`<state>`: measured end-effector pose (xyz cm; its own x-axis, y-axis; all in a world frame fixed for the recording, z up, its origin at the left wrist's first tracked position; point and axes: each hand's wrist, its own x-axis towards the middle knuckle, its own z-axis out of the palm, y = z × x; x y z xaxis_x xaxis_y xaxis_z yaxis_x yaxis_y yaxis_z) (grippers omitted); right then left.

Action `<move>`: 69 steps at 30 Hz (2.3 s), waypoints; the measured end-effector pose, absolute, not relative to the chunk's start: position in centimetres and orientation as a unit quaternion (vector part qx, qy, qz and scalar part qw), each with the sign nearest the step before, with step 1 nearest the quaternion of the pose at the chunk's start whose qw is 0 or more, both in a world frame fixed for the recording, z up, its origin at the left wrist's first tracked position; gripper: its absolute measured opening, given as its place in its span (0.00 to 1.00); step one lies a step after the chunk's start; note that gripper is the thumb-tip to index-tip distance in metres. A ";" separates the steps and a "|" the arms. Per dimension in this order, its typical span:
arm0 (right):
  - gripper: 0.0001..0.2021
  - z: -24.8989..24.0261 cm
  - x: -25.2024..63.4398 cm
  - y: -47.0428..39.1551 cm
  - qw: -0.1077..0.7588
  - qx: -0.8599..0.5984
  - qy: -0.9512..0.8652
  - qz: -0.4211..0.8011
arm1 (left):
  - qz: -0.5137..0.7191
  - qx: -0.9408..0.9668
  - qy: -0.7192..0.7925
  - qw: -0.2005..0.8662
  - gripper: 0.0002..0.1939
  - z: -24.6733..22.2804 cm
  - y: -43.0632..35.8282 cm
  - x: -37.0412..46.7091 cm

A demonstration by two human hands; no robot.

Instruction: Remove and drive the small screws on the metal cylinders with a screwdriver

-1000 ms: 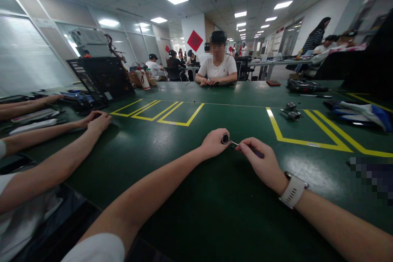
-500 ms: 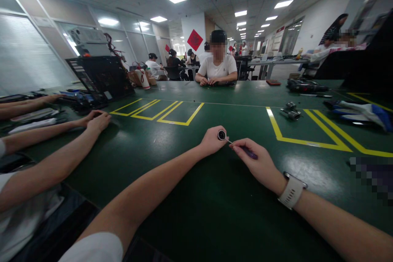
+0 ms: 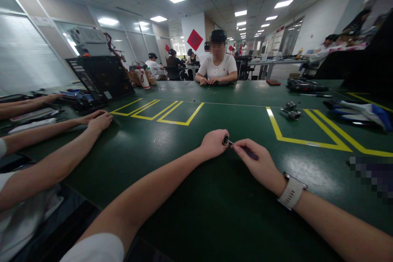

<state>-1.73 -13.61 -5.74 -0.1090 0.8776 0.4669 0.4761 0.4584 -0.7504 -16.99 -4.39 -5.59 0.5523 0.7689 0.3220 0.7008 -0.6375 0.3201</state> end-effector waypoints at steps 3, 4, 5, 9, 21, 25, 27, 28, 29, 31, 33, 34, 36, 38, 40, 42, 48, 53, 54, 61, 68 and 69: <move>0.07 -5.7 -1.8 -13.6 0.464 -0.480 -0.715 0.209 | 0.192 0.885 0.423 0.042 0.04 -5.3 -4.8 -16.9; 0.07 -5.7 -1.8 -13.6 0.463 -0.484 -0.713 0.207 | 0.184 0.887 0.423 0.032 0.04 -5.3 -4.9 -16.8; 0.07 -5.6 -1.8 -13.6 0.463 -0.488 -0.711 0.206 | 0.178 0.889 0.423 0.022 0.04 -5.2 -5.0 -16.8; 0.08 -5.5 -1.7 -13.7 0.467 -0.506 -0.697 0.202 | 0.160 0.889 0.428 -0.001 0.05 -5.1 -5.0 -16.7; 0.09 -5.3 -1.5 -13.8 0.469 -0.498 -0.691 0.230 | 0.144 0.881 0.451 -0.006 0.05 -4.9 -5.1 -16.6; 0.09 -5.3 -1.6 -13.8 0.466 -0.509 -0.684 0.234 | 0.144 0.879 0.454 -0.003 0.05 -4.8 -5.2 -16.6; 0.09 -5.3 -1.6 -13.7 0.469 -0.515 -0.679 0.232 | 0.147 0.878 0.456 -0.001 0.04 -4.7 -5.2 -16.6; 0.09 -5.3 -1.5 -13.7 0.470 -0.518 -0.676 0.231 | 0.148 0.877 0.458 0.000 0.04 -4.7 -5.2 -16.6; 0.09 -5.2 -1.5 -13.7 0.473 -0.521 -0.673 0.228 | 0.150 0.876 0.459 0.002 0.04 -4.7 -5.2 -16.6; 0.09 -5.2 -1.5 -13.8 0.478 -0.526 -0.667 0.223 | 0.154 0.875 0.459 0.006 0.04 -4.8 -5.2 -16.6; 0.09 -5.2 -1.4 -13.8 0.484 -0.530 -0.661 0.218 | 0.161 0.875 0.457 0.011 0.04 -4.8 -5.2 -16.7; 0.09 -5.2 -1.4 -13.8 0.488 -0.532 -0.658 0.216 | 0.164 0.874 0.456 0.014 0.04 -4.8 -5.2 -16.7; 0.10 -5.2 -1.3 -13.8 0.494 -0.535 -0.652 0.212 | 0.170 0.873 0.456 0.020 0.04 -4.9 -5.1 -16.6; 0.10 -5.2 -1.3 -13.8 0.499 -0.540 -0.645 0.207 | 0.177 0.871 0.457 0.027 0.04 -5.0 -5.1 -16.6; 0.10 -5.2 -1.3 -13.8 0.503 -0.546 -0.639 0.202 | 0.185 0.867 0.461 0.037 0.04 -5.1 -4.9 -16.6; 0.10 -5.3 -1.3 -13.7 0.505 -0.553 -0.633 0.197 | 0.198 0.859 0.470 0.049 0.03 -5.3 -4.6 -16.7; 0.09 -6.3 -1.0 -12.5 0.499 -0.563 -0.631 0.191 | 0.258 0.819 0.504 0.091 0.05 -5.8 -3.5 -17.3; 0.13 -6.9 -0.6 -11.9 0.491 -0.556 -0.633 0.220 | 0.277 0.834 0.464 0.111 0.12 -6.0 -3.2 -17.3; 0.13 -6.9 -0.6 -11.9 0.489 -0.555 -0.634 0.225 | 0.274 0.846 0.443 0.116 0.13 -6.0 -3.2 -17.3; 0.13 -6.5 -1.0 -11.7 0.471 -0.560 -0.626 0.267 | 0.189 0.923 0.309 0.130 0.19 -5.3 -3.3 -17.1; 0.15 -6.4 -1.4 -11.4 0.458 -0.555 -0.628 0.296 | 0.186 0.923 0.302 0.151 0.29 -5.2 -3.7 -17.2; 0.15 -6.4 -1.4 -11.3 0.457 -0.557 -0.627 0.295 | 0.194 0.920 0.301 0.159 0.31 -5.2 -3.7 -17.3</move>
